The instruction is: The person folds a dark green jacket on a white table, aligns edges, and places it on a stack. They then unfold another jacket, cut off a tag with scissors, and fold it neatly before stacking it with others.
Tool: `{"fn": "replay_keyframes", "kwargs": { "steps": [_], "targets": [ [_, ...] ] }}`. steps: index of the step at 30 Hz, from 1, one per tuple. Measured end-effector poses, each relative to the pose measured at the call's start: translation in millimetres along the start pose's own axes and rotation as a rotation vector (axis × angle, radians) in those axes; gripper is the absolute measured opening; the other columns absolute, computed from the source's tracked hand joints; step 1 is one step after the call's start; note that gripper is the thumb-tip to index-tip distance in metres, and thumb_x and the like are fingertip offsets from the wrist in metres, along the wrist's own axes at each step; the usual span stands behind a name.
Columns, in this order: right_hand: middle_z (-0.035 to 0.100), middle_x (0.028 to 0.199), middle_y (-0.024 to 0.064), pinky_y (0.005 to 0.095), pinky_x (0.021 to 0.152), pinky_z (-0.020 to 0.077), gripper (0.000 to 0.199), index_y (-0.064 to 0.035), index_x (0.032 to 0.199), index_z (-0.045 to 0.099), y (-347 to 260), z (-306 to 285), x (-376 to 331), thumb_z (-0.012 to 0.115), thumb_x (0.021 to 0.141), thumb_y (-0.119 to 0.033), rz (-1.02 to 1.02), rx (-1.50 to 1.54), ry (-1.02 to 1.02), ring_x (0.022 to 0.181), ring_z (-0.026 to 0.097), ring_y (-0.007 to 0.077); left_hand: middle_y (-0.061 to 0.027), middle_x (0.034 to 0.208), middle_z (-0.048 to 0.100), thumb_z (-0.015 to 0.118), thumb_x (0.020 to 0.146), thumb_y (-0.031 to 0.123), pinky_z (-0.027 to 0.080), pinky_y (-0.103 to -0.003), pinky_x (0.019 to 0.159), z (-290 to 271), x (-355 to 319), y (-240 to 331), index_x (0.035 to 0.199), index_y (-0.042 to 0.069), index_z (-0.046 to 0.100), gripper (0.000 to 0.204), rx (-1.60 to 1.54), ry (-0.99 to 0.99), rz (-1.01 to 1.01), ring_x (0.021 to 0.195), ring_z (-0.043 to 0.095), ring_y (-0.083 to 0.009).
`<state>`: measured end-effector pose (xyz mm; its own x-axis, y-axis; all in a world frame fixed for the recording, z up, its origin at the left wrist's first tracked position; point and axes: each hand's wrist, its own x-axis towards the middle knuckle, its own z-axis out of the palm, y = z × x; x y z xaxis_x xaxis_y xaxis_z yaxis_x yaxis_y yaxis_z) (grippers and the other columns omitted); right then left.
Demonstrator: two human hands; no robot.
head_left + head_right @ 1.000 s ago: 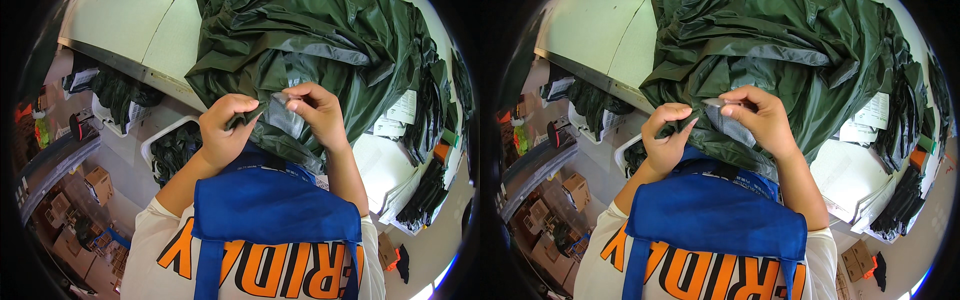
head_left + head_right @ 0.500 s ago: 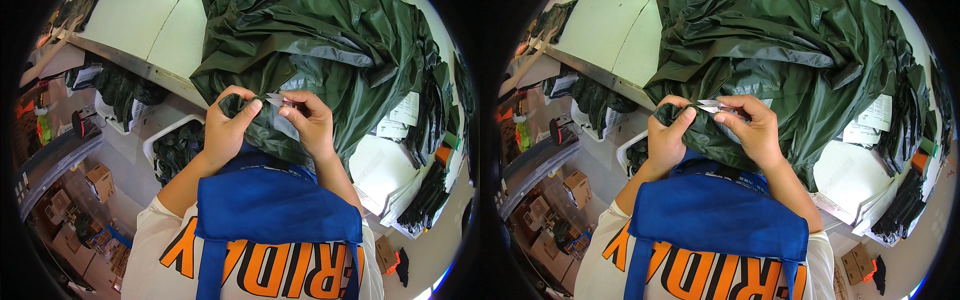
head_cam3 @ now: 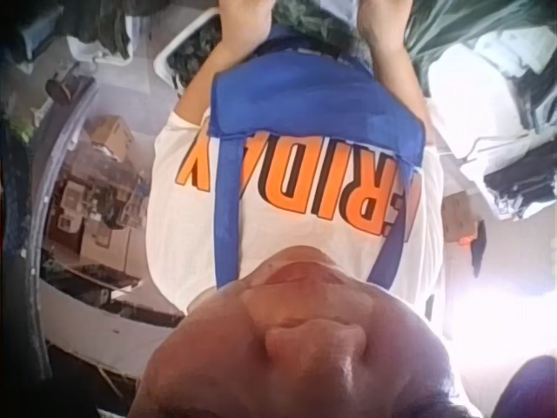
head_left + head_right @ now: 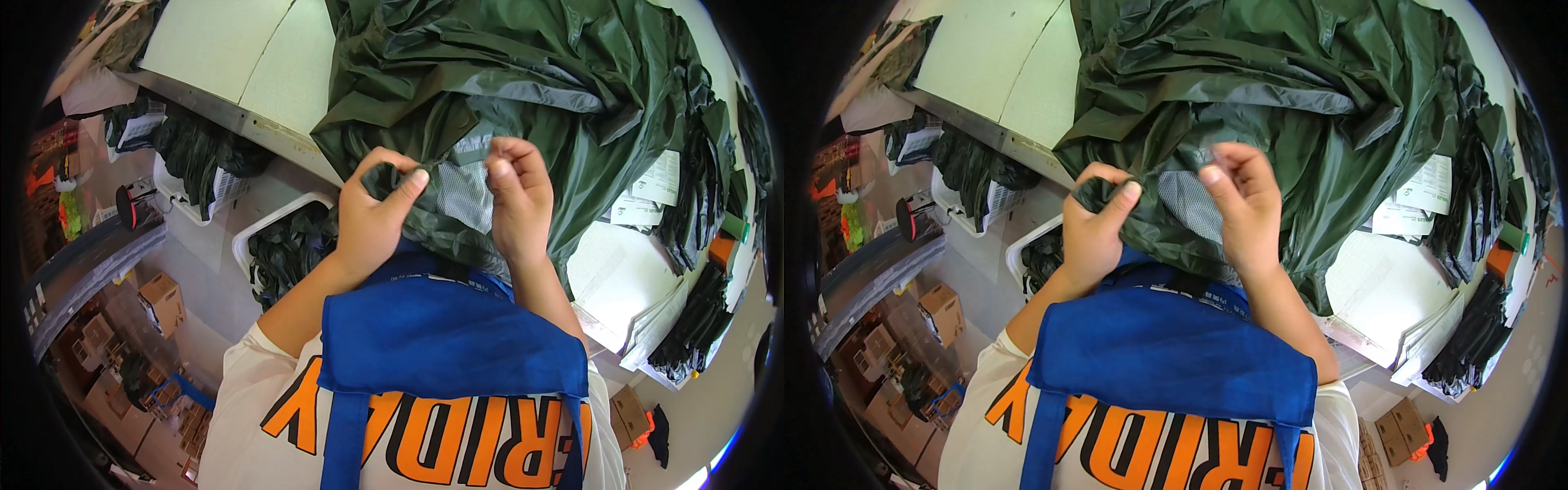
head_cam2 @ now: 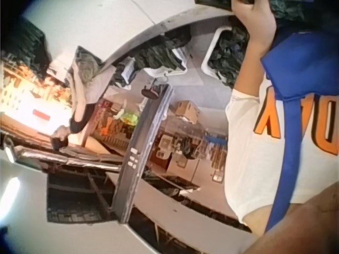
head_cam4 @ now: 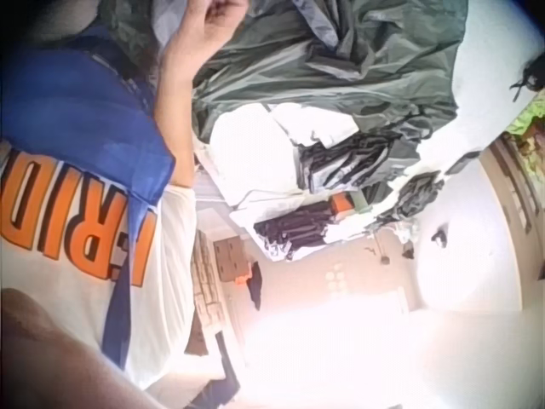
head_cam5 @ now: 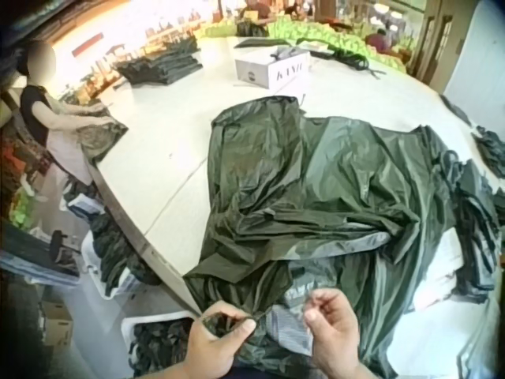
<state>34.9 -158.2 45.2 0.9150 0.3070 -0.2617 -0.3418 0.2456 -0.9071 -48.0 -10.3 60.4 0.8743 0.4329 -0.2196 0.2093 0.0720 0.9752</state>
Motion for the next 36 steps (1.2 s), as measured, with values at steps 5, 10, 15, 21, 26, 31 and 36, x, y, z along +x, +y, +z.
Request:
{"fn": "replay_keyframes", "kwargs": {
  "steps": [5,10,15,21,26,31,36],
  "targets": [
    [0.063,0.1,0.008,0.0263,0.077,0.0483,0.038,0.0056,0.113,0.052,-1.4,-25.0,6.8,0.069,0.083,-0.008,0.346,-0.148,-0.025,0.083,0.06,0.0137,-0.0127,0.096,0.066,0.07,0.082,0.017,0.049,-0.032,0.081,22.9,4.0,5.7,0.106,0.003,0.064,0.028,0.435,-0.856,0.134,0.09,0.064,-0.02],
    [0.066,0.097,0.0049,0.0256,0.076,0.0486,0.032,0.0028,0.112,0.057,-1.9,-70.1,-9.9,0.067,0.082,-0.003,0.301,-0.249,-0.038,0.084,0.06,0.0106,-0.0113,0.104,0.065,0.076,0.072,0.027,0.048,-0.038,0.086,48.7,103.2,47.4,0.112,0.003,0.059,0.05,0.527,-0.374,0.625,0.099,0.06,-0.0279],
    [0.059,0.077,0.0151,0.0317,0.068,0.0465,0.024,-0.0038,0.101,0.059,-15.4,-94.1,-14.7,0.068,0.079,-0.004,0.178,-1.009,-0.127,0.072,0.058,0.0145,-0.0136,0.111,0.058,0.073,0.07,0.026,0.049,-0.042,0.085,134.8,141.4,4.3,0.116,0.01,0.056,0.052,1.157,-0.598,0.634,0.101,0.057,-0.0321],
    [0.066,0.11,0.0069,0.0238,0.065,0.0469,0.029,-0.0036,0.113,0.059,-37.0,-199.8,-37.1,0.063,0.087,-0.017,0.334,-0.549,0.27,0.074,0.061,0.015,-0.014,0.095,0.058,0.058,0.068,-0.008,0.048,-0.039,0.074,71.5,130.0,40.5,0.095,0.005,0.057,0.029,0.417,-0.369,0.905,0.088,0.058,-0.0338],
    [0.056,0.125,0.0169,0.0295,0.08,0.0469,0.072,0.0015,0.142,0.028,-70.5,-136.7,-16.6,0.063,0.088,-0.032,0.325,0.561,-0.089,0.092,0.059,0.018,-0.0097,0.101,0.057,0.061,0.066,-0.002,0.046,-0.042,0.083,31.6,79.1,-2.4,0.095,0.006,0.058,0.031,0.566,-0.469,1.047,0.094,0.057,-0.0309],
    [0.063,0.089,-0.0002,0.019,0.074,0.0438,0.025,0.0033,0.109,0.063,-99.1,-67.5,-17.6,0.065,0.084,-0.001,0.27,-0.188,-0.256,0.079,0.056,0.0052,-0.0125,0.11,0.057,0.059,0.063,-0.004,0.044,-0.042,0.094,26.3,45.8,22.7,0.099,0.004,0.061,0.036,0.84,-0.575,0.901,0.103,0.055,-0.0318],
    [0.062,0.091,-0.0003,0.0186,0.069,0.0409,0.019,0.0013,0.104,0.064,-103.9,-45.0,-33.8,0.065,0.085,0.0,-0.054,-0.241,-0.005,0.08,0.052,0.0037,-0.0092,0.118,0.053,0.059,0.086,0.009,0.045,-0.031,0.089,5.1,22.2,67.5,0.115,0.001,0.056,0.03,0.006,-0.609,0.064,0.105,0.053,-0.0162]
  ]
}}
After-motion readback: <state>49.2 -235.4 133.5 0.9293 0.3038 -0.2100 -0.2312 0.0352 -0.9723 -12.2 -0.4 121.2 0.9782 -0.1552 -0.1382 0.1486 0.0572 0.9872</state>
